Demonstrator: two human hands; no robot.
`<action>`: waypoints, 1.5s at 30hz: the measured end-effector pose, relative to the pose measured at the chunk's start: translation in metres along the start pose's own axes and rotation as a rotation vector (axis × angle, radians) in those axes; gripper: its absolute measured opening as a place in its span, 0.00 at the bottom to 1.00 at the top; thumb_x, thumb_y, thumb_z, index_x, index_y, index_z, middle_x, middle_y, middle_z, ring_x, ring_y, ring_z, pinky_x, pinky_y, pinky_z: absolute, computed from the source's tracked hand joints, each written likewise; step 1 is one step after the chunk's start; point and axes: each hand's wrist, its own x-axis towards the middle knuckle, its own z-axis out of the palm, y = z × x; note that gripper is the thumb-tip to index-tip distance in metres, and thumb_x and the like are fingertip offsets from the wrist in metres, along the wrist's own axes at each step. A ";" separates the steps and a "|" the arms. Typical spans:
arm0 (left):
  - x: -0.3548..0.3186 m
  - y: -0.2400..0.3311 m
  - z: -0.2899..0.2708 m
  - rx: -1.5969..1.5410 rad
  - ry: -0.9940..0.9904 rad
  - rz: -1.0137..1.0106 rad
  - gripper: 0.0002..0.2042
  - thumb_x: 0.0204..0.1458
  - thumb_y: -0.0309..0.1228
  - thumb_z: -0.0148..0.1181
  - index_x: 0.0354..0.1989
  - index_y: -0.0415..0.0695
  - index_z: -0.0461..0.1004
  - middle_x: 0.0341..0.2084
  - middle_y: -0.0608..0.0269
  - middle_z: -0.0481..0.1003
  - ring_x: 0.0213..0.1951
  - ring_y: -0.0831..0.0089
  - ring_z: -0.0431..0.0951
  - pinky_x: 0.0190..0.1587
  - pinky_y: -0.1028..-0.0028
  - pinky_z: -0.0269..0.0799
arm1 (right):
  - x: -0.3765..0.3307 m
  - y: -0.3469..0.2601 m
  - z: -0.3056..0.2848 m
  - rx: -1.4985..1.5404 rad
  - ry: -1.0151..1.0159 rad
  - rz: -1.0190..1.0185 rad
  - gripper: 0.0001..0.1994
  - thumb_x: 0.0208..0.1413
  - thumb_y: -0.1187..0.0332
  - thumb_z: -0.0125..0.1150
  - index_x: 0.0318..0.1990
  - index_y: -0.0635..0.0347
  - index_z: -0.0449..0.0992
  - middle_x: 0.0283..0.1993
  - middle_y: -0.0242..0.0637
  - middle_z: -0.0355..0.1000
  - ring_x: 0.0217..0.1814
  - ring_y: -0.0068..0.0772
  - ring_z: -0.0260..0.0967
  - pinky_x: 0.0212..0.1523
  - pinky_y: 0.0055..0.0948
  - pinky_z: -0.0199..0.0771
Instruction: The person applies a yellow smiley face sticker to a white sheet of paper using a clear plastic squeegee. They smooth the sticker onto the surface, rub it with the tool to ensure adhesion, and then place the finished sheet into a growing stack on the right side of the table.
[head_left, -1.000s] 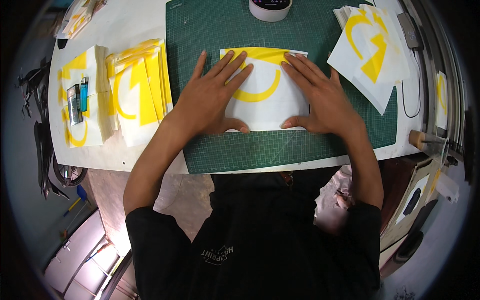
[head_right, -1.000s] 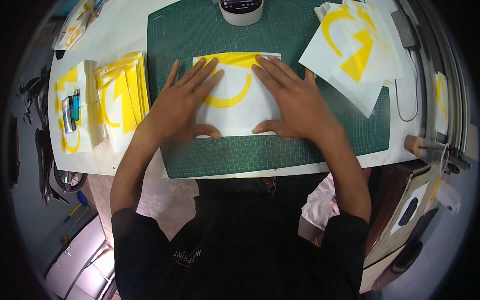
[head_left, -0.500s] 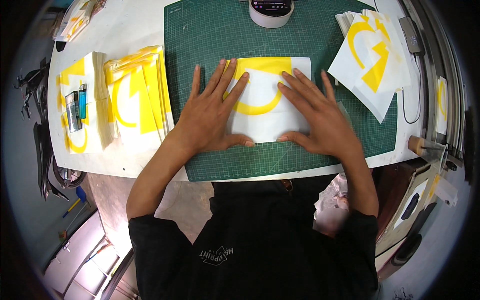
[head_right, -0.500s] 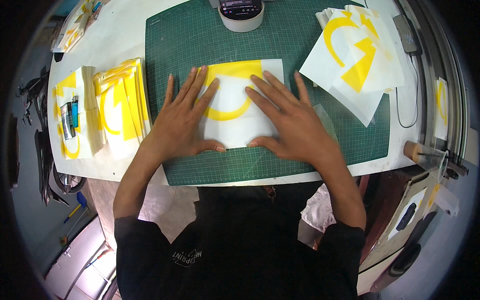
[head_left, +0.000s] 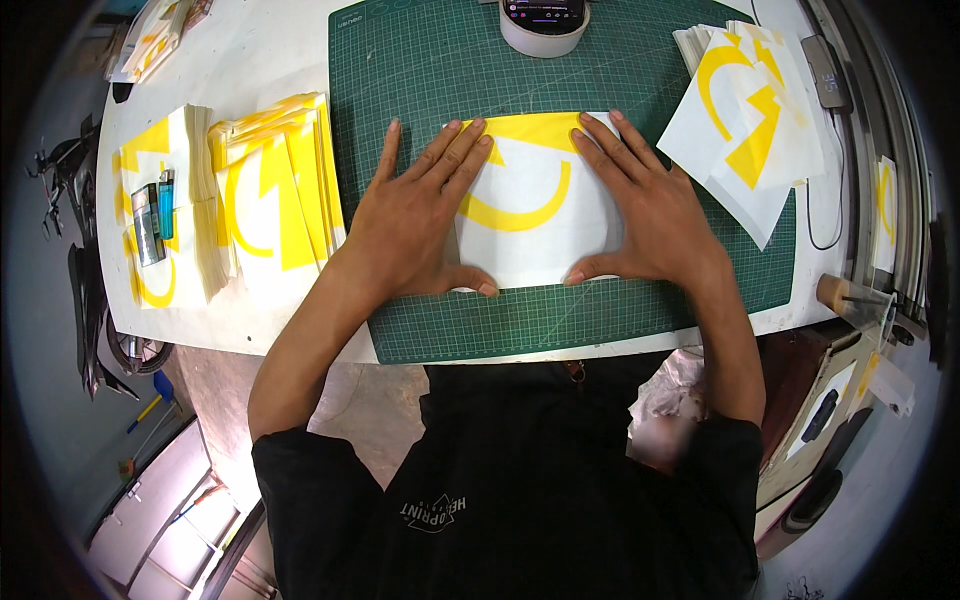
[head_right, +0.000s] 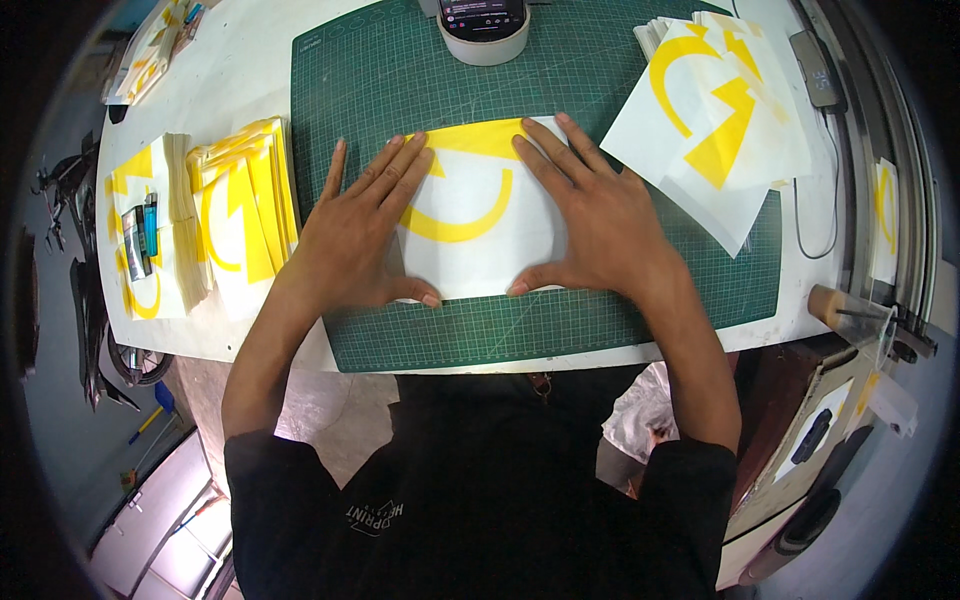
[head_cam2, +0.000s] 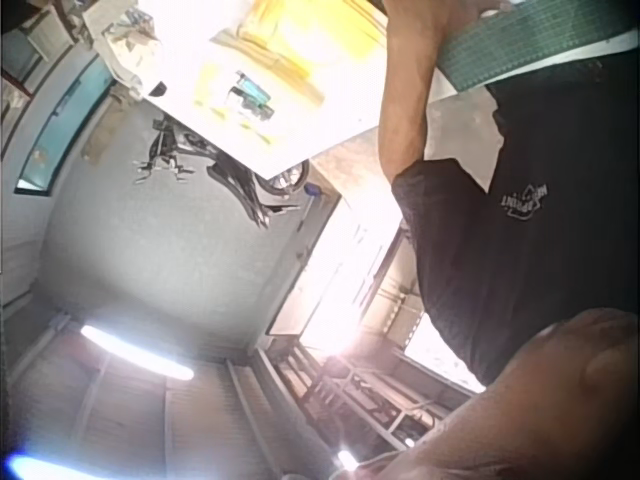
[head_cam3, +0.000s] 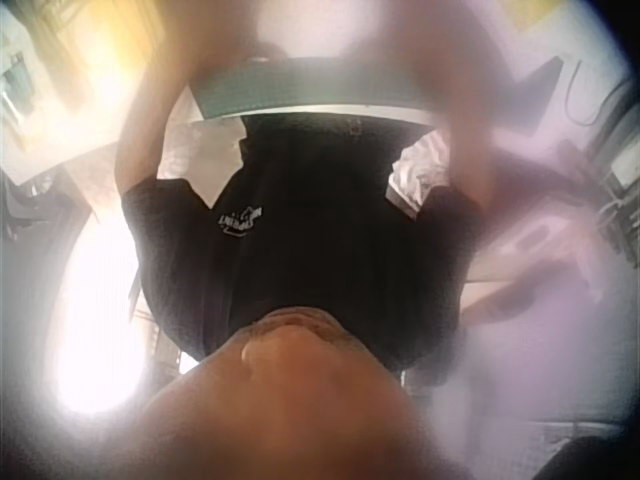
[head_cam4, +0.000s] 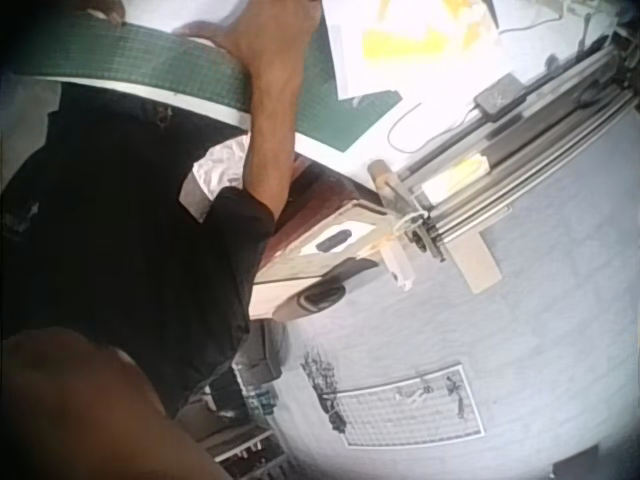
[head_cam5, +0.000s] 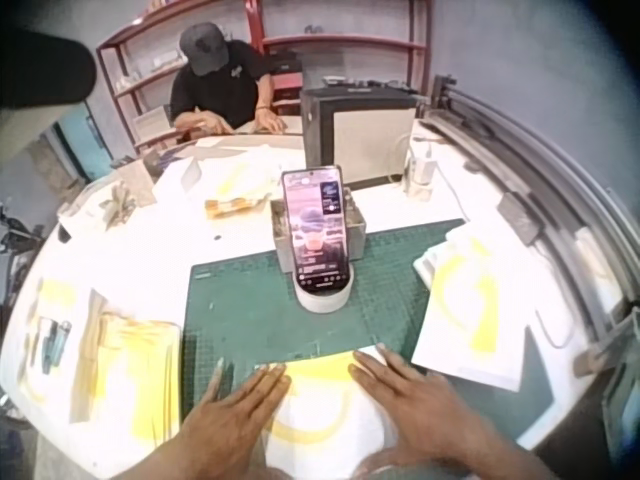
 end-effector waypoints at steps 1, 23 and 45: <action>0.000 0.000 0.000 0.000 0.002 0.000 0.74 0.25 0.72 0.76 0.80 0.44 0.47 0.80 0.55 0.51 0.80 0.59 0.51 0.80 0.39 0.34 | 0.000 0.001 0.000 -0.010 0.003 -0.007 0.74 0.19 0.20 0.75 0.79 0.49 0.58 0.84 0.31 0.51 0.87 0.43 0.43 0.72 0.63 0.67; -0.003 -0.004 -0.007 0.038 -0.105 -0.049 0.79 0.16 0.65 0.84 0.81 0.45 0.45 0.82 0.51 0.43 0.81 0.56 0.44 0.81 0.42 0.34 | 0.004 0.008 -0.031 0.043 -0.273 -0.037 0.75 0.16 0.58 0.92 0.81 0.46 0.50 0.87 0.27 0.40 0.89 0.41 0.32 0.83 0.47 0.54; 0.028 0.032 0.003 -0.141 0.026 -0.022 0.77 0.18 0.64 0.83 0.80 0.40 0.47 0.80 0.47 0.47 0.81 0.53 0.45 0.80 0.41 0.39 | 0.018 -0.003 -0.018 0.057 -0.050 -0.107 0.68 0.27 0.38 0.85 0.77 0.62 0.57 0.82 0.47 0.53 0.87 0.44 0.45 0.80 0.67 0.45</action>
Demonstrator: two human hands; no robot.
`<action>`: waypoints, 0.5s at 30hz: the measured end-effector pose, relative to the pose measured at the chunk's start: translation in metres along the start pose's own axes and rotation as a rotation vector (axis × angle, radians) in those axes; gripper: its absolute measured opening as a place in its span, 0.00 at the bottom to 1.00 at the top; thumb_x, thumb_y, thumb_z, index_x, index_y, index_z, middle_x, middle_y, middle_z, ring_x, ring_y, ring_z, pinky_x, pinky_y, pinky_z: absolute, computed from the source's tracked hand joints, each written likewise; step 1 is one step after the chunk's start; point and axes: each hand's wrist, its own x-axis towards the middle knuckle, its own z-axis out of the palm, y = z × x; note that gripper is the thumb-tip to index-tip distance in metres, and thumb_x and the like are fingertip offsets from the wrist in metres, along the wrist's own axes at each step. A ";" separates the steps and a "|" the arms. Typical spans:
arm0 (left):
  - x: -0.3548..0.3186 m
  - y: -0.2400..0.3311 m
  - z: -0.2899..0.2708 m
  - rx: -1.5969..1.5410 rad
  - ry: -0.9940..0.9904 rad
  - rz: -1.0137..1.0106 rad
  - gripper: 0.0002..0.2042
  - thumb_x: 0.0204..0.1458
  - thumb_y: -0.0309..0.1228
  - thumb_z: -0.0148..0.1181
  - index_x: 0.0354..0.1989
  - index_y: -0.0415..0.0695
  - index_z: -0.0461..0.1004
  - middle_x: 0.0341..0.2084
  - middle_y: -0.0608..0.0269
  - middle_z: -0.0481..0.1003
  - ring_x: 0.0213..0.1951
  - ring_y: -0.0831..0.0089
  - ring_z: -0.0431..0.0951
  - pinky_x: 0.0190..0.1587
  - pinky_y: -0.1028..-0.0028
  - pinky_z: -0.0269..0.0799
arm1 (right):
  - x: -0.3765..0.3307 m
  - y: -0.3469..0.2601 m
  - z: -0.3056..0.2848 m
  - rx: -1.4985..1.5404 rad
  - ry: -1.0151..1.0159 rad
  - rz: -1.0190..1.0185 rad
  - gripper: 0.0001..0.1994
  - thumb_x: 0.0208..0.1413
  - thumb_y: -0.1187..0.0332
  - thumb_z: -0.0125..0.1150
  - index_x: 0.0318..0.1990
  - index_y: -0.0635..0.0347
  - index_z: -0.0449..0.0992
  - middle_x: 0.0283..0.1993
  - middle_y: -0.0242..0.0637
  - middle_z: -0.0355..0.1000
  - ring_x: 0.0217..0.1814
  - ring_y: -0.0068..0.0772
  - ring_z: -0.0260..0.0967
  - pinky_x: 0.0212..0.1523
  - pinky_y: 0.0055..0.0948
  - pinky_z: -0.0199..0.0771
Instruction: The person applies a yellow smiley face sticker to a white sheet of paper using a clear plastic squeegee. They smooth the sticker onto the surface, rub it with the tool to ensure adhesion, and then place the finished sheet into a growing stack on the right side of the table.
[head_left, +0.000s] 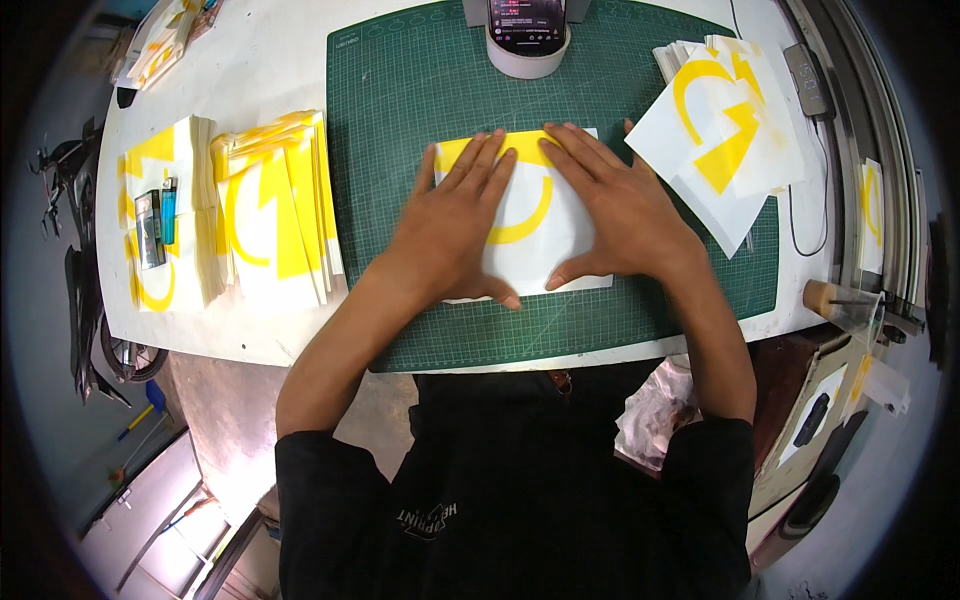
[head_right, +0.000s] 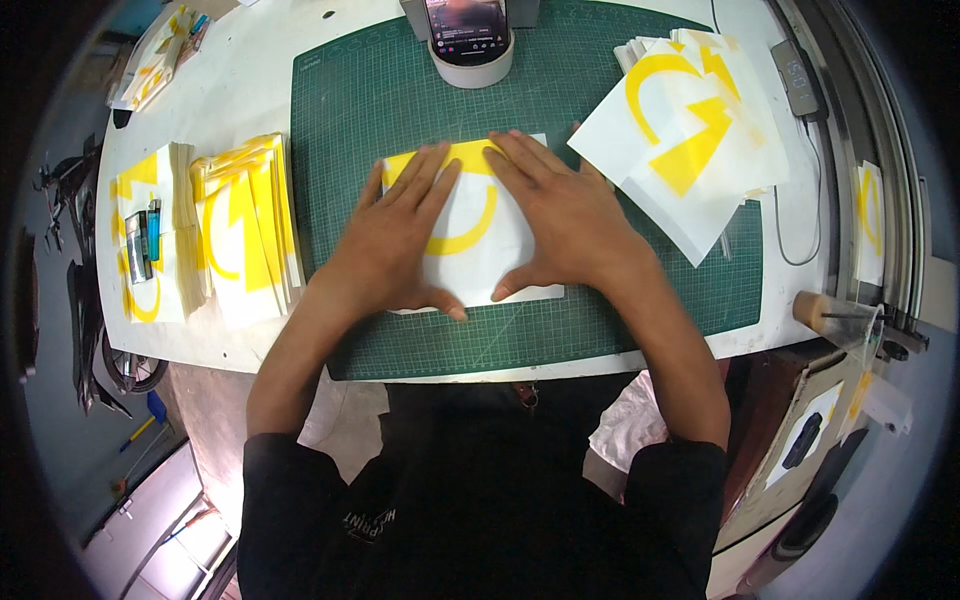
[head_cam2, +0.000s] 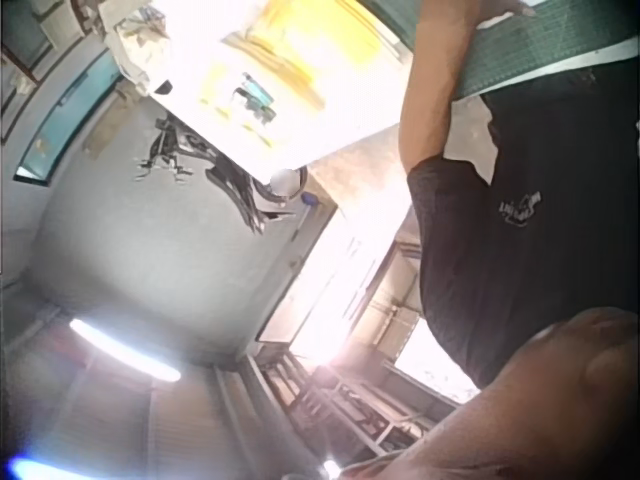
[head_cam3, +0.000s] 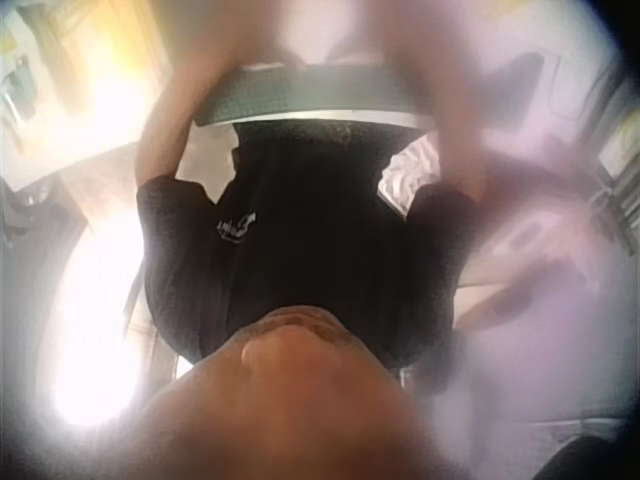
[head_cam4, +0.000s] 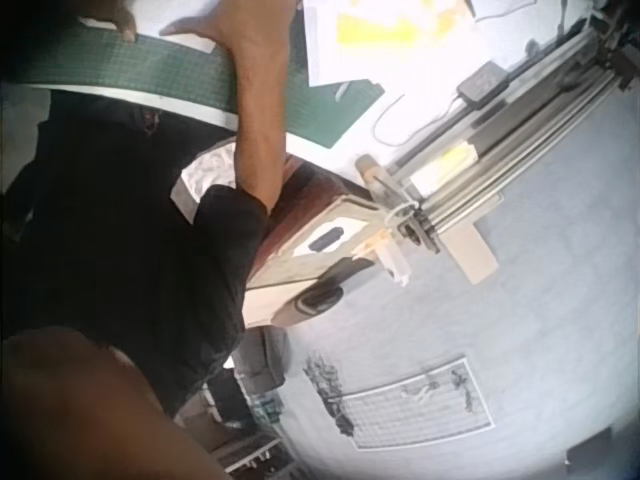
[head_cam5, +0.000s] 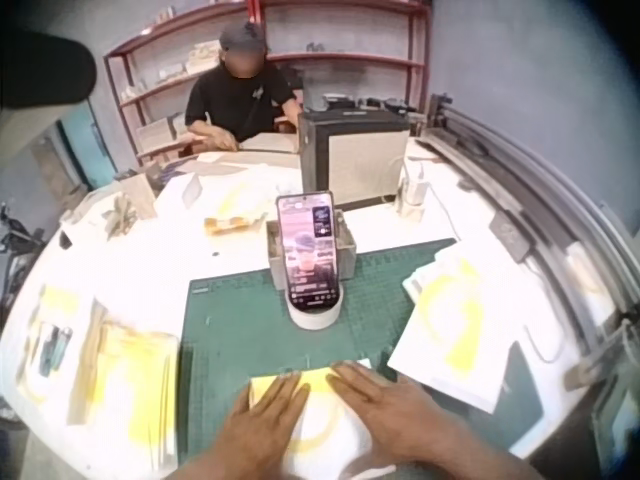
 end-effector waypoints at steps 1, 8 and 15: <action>-0.004 -0.005 -0.004 0.029 -0.030 -0.035 0.77 0.17 0.63 0.84 0.80 0.40 0.47 0.80 0.48 0.47 0.81 0.54 0.45 0.80 0.41 0.38 | -0.003 0.006 0.004 0.076 0.048 -0.001 0.67 0.28 0.36 0.84 0.76 0.63 0.58 0.82 0.47 0.53 0.86 0.45 0.45 0.79 0.69 0.47; -0.022 -0.020 -0.011 0.117 -0.088 -0.120 0.81 0.11 0.64 0.84 0.80 0.38 0.45 0.81 0.50 0.47 0.81 0.56 0.46 0.79 0.39 0.36 | 0.019 -0.036 0.025 0.014 0.261 -0.012 0.54 0.53 0.29 0.62 0.74 0.68 0.62 0.79 0.52 0.58 0.84 0.52 0.50 0.78 0.74 0.39; -0.025 -0.015 -0.009 0.113 -0.094 -0.147 0.84 0.08 0.63 0.84 0.80 0.38 0.43 0.81 0.49 0.46 0.82 0.55 0.44 0.80 0.39 0.36 | 0.014 -0.028 0.043 -0.040 0.273 0.052 0.40 0.67 0.42 0.54 0.74 0.67 0.62 0.78 0.48 0.61 0.83 0.43 0.53 0.80 0.67 0.38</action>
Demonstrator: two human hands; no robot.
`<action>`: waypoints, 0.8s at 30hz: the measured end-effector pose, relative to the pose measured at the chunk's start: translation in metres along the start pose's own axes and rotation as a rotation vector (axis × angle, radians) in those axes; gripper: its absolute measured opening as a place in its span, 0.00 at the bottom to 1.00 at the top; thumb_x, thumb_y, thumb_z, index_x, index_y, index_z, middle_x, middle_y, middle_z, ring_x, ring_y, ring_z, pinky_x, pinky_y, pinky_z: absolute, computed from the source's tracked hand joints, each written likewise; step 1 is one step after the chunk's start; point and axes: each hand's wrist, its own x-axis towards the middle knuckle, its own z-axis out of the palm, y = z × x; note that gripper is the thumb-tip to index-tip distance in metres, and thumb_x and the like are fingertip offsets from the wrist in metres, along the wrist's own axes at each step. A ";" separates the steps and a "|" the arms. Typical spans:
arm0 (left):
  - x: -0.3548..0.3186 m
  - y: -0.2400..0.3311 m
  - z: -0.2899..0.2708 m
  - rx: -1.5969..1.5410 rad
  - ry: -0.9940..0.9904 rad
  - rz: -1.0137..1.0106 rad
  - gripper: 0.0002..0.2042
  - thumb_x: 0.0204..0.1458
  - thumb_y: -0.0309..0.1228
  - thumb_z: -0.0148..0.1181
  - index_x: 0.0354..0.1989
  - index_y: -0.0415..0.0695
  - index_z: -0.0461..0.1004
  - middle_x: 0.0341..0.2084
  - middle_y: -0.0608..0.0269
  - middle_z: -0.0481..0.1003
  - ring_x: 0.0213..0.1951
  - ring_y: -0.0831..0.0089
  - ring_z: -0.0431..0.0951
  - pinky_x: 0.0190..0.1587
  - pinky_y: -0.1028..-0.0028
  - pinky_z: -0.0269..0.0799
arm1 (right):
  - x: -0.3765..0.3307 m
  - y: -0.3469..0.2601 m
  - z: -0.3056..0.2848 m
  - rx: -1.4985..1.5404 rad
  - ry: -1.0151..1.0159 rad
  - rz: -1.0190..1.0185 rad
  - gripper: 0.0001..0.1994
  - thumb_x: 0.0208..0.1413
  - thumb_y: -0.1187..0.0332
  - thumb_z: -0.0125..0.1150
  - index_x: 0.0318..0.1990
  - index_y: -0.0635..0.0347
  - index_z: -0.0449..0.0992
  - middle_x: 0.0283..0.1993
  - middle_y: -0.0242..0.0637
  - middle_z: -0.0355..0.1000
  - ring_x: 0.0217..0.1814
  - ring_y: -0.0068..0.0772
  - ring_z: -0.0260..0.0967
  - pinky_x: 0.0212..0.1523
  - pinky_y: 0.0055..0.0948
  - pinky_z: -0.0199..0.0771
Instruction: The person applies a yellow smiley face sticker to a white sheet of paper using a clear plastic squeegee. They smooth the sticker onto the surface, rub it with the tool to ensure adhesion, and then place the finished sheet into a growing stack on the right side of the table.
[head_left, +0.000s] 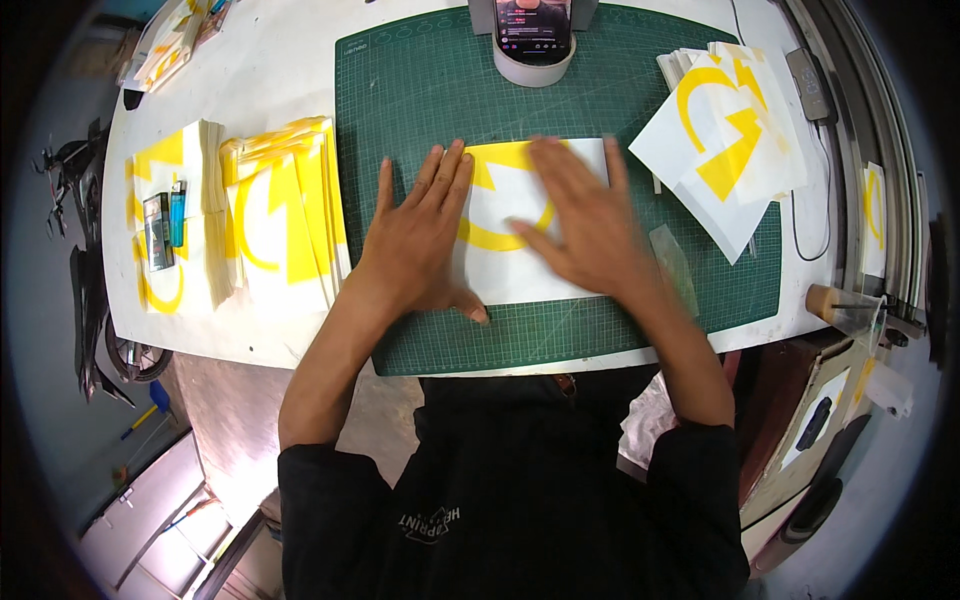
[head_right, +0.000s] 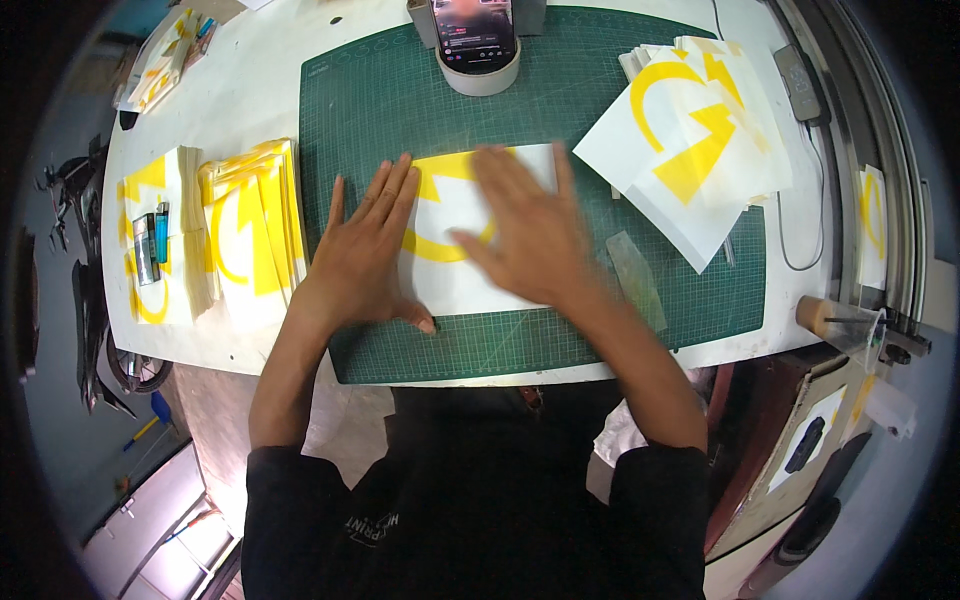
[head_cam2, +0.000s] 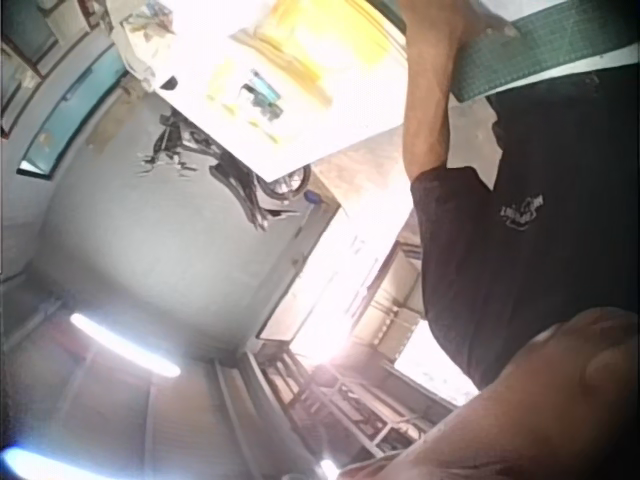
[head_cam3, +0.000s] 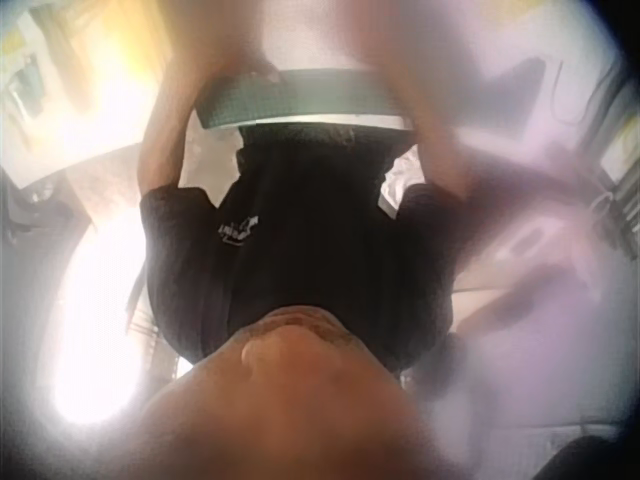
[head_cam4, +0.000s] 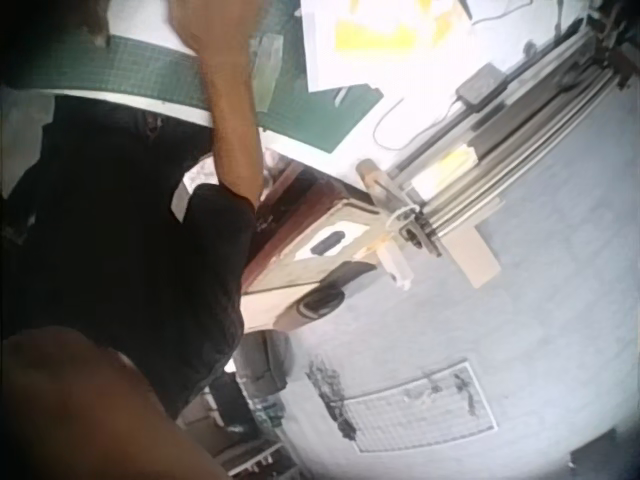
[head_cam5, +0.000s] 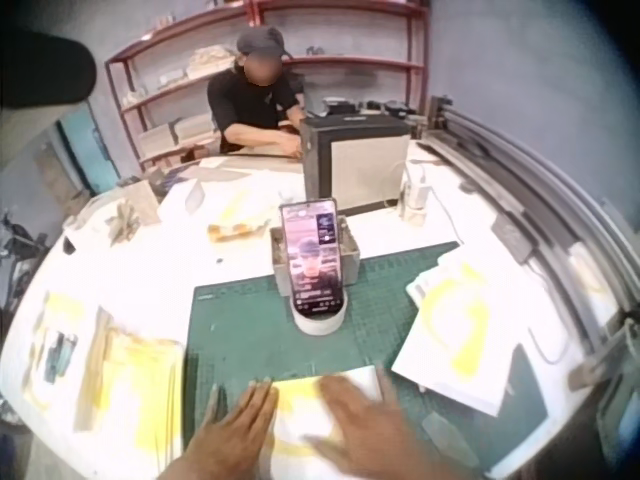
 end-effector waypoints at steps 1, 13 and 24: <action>0.000 0.000 -0.001 0.003 0.007 -0.004 0.84 0.08 0.63 0.84 0.80 0.38 0.43 0.81 0.49 0.45 0.82 0.55 0.44 0.80 0.39 0.36 | -0.007 0.009 -0.009 0.037 -0.018 0.096 0.41 0.67 0.43 0.55 0.76 0.66 0.59 0.79 0.48 0.59 0.84 0.45 0.53 0.78 0.67 0.44; -0.021 -0.006 0.017 -0.188 0.316 0.173 0.56 0.39 0.53 0.81 0.77 0.42 0.58 0.77 0.48 0.58 0.79 0.50 0.53 0.78 0.37 0.38 | -0.052 0.005 -0.034 0.239 0.035 -0.086 0.32 0.58 0.59 0.73 0.67 0.62 0.72 0.72 0.45 0.69 0.79 0.50 0.60 0.79 0.62 0.50; -0.036 0.033 0.062 -0.066 0.599 0.245 0.21 0.53 0.25 0.67 0.58 0.41 0.80 0.58 0.55 0.80 0.62 0.57 0.78 0.70 0.49 0.67 | -0.080 -0.002 0.001 0.085 0.275 -0.208 0.16 0.50 0.75 0.70 0.49 0.61 0.84 0.57 0.41 0.80 0.67 0.46 0.74 0.73 0.57 0.66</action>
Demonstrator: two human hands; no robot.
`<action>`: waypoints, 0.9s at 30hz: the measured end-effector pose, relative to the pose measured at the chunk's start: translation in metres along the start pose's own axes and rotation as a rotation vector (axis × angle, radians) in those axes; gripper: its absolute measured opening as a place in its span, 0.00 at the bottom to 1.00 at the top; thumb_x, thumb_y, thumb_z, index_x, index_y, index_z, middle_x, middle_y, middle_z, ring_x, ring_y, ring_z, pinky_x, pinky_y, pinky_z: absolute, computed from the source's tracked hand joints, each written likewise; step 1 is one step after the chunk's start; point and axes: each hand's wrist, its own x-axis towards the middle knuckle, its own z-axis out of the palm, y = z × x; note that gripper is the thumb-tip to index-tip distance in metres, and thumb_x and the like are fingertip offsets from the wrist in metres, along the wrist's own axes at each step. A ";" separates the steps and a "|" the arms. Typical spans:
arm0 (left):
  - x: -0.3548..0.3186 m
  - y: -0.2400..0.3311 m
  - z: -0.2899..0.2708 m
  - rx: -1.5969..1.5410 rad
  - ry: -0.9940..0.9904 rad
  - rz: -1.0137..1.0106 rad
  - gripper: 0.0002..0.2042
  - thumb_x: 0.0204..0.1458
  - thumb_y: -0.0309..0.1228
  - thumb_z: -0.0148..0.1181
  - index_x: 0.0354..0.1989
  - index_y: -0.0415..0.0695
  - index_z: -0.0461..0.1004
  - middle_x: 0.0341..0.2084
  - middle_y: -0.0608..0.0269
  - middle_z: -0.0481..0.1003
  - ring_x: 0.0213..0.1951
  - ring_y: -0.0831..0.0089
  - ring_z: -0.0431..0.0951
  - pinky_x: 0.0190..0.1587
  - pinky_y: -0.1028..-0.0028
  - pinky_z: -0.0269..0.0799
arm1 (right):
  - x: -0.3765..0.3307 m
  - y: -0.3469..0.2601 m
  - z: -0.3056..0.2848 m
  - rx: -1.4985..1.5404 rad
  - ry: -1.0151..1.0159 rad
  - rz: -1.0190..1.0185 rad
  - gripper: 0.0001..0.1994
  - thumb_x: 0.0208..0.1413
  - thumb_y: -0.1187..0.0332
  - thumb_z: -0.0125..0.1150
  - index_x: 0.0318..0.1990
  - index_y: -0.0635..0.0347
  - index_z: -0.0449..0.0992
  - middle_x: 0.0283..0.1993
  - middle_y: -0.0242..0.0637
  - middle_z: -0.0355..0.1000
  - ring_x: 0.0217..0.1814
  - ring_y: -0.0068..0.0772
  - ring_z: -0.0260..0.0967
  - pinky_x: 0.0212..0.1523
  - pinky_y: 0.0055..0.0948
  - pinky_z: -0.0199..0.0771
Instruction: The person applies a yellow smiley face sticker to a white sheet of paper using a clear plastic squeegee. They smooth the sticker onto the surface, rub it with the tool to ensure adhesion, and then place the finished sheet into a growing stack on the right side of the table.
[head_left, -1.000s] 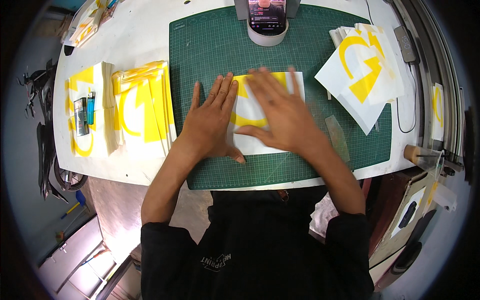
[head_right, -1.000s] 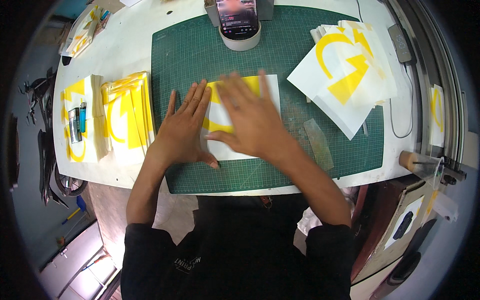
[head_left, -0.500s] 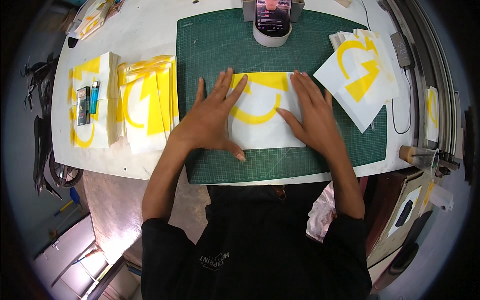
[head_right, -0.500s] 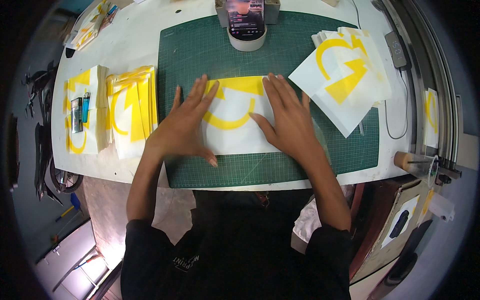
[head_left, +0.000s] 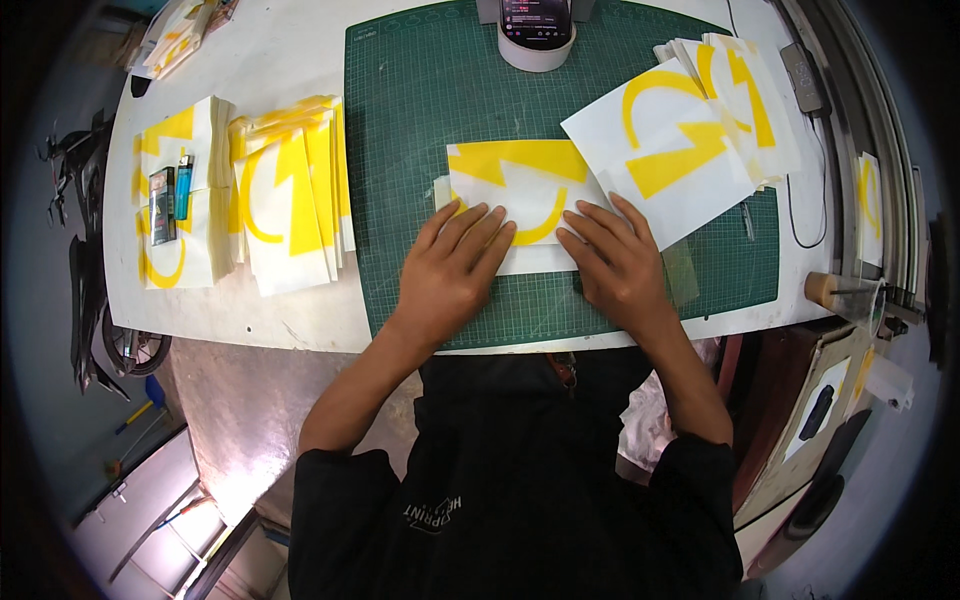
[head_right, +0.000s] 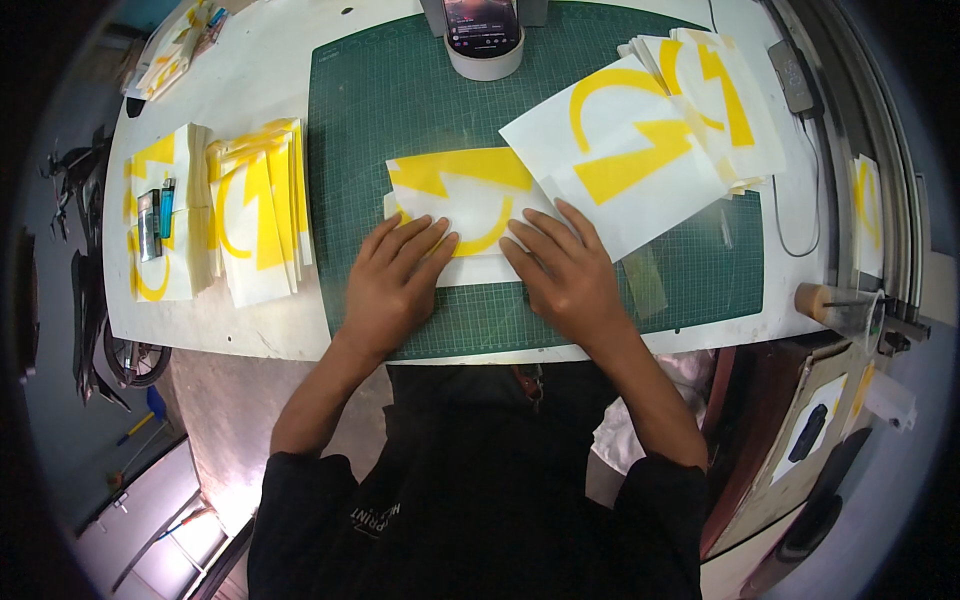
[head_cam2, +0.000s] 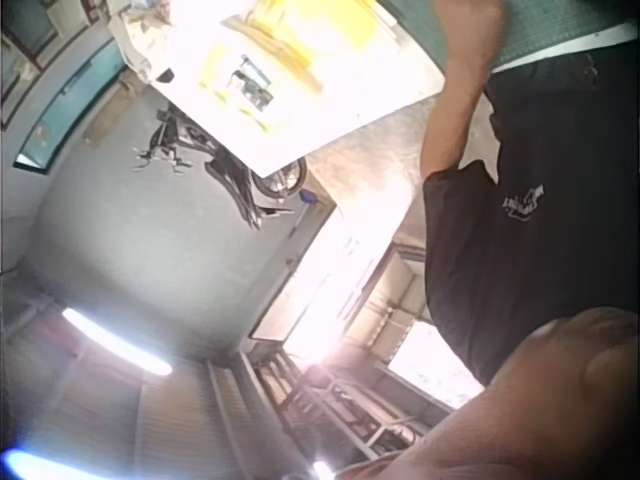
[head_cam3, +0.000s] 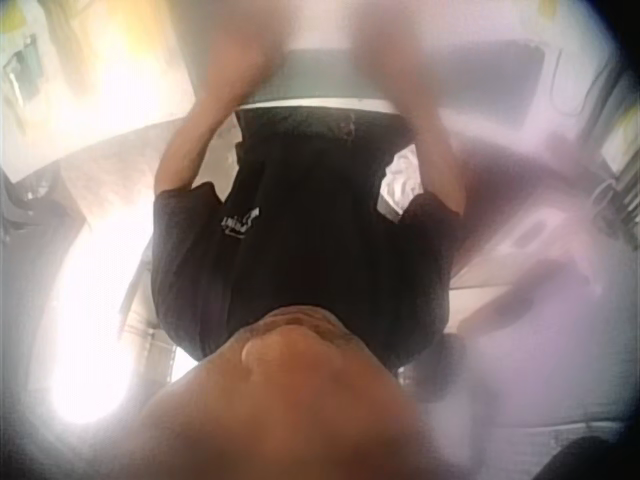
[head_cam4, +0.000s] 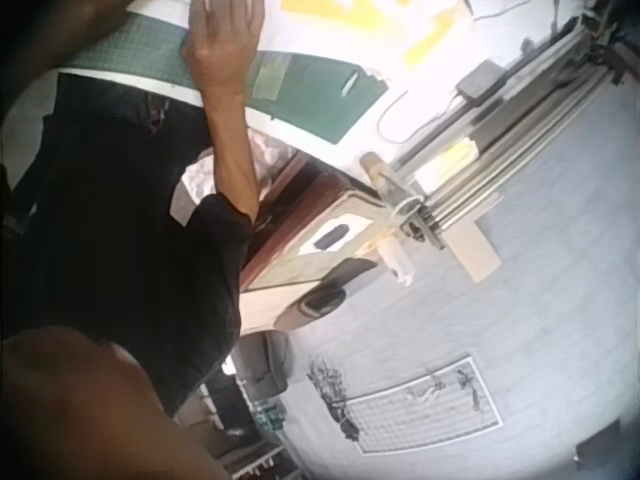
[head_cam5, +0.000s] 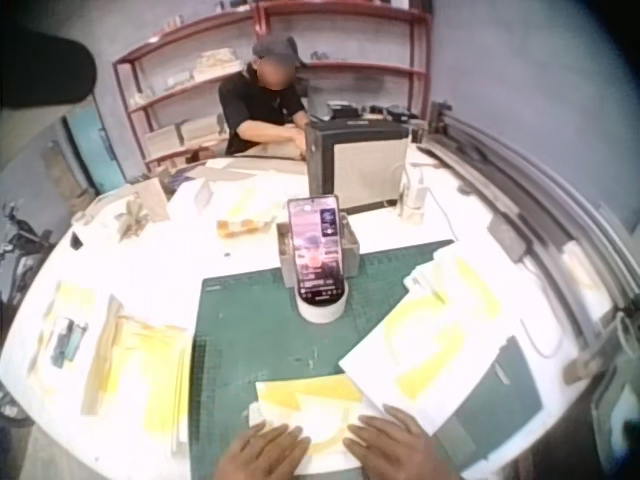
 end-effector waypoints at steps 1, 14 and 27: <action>-0.001 0.004 0.001 -0.010 0.021 0.003 0.21 0.52 0.23 0.66 0.57 0.41 0.80 0.58 0.54 0.80 0.61 0.56 0.79 0.69 0.51 0.69 | -0.004 -0.002 0.002 -0.015 0.016 -0.010 0.17 0.49 0.75 0.69 0.49 0.61 0.84 0.58 0.42 0.80 0.68 0.47 0.74 0.72 0.57 0.67; -0.031 0.042 -0.001 -0.088 -0.153 -0.101 0.29 0.59 0.36 0.67 0.65 0.29 0.71 0.68 0.37 0.69 0.72 0.43 0.67 0.72 0.48 0.64 | -0.033 -0.022 -0.003 0.056 -0.107 0.040 0.23 0.61 0.60 0.70 0.57 0.68 0.79 0.69 0.47 0.72 0.76 0.53 0.65 0.77 0.62 0.59; -0.036 0.042 0.003 -0.122 -0.142 -0.121 0.28 0.59 0.33 0.68 0.65 0.30 0.72 0.68 0.39 0.70 0.71 0.45 0.68 0.72 0.49 0.65 | -0.036 -0.023 -0.004 0.030 -0.135 0.064 0.25 0.61 0.56 0.70 0.57 0.68 0.79 0.69 0.45 0.73 0.77 0.52 0.64 0.78 0.65 0.53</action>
